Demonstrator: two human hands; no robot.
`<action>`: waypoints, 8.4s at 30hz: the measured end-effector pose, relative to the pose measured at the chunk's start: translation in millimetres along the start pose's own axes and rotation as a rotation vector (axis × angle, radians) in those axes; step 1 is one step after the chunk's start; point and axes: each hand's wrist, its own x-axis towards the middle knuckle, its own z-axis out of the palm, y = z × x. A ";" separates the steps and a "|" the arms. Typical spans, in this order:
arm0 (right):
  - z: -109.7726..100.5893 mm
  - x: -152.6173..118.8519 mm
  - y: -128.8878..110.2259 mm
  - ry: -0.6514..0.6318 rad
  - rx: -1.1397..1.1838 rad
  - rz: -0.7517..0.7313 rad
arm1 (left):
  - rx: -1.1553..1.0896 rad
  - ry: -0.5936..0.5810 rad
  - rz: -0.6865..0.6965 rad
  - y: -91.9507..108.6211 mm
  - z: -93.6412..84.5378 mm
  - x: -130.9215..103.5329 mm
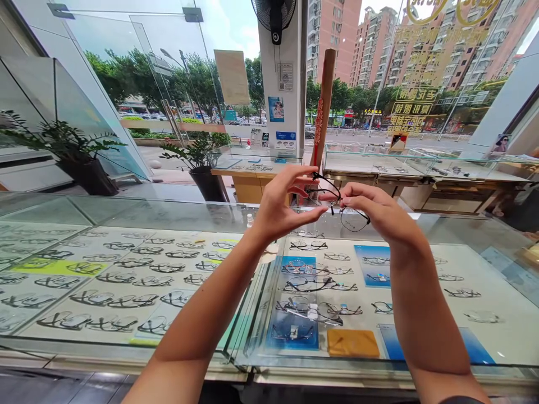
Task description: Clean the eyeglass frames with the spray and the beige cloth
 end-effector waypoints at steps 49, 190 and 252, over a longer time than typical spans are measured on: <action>40.7 -5.9 -4.2 0.295 -0.535 -0.156 | 0.006 -0.112 -0.530 0.2 1.0 -0.8; 41.4 9.3 14.9 0.292 0.104 -0.195 | -0.508 -0.180 -0.557 9.0 -8.2 4.1; 39.9 6.0 8.2 0.279 -0.003 -0.245 | -0.728 -0.156 -0.555 -1.2 -4.4 2.5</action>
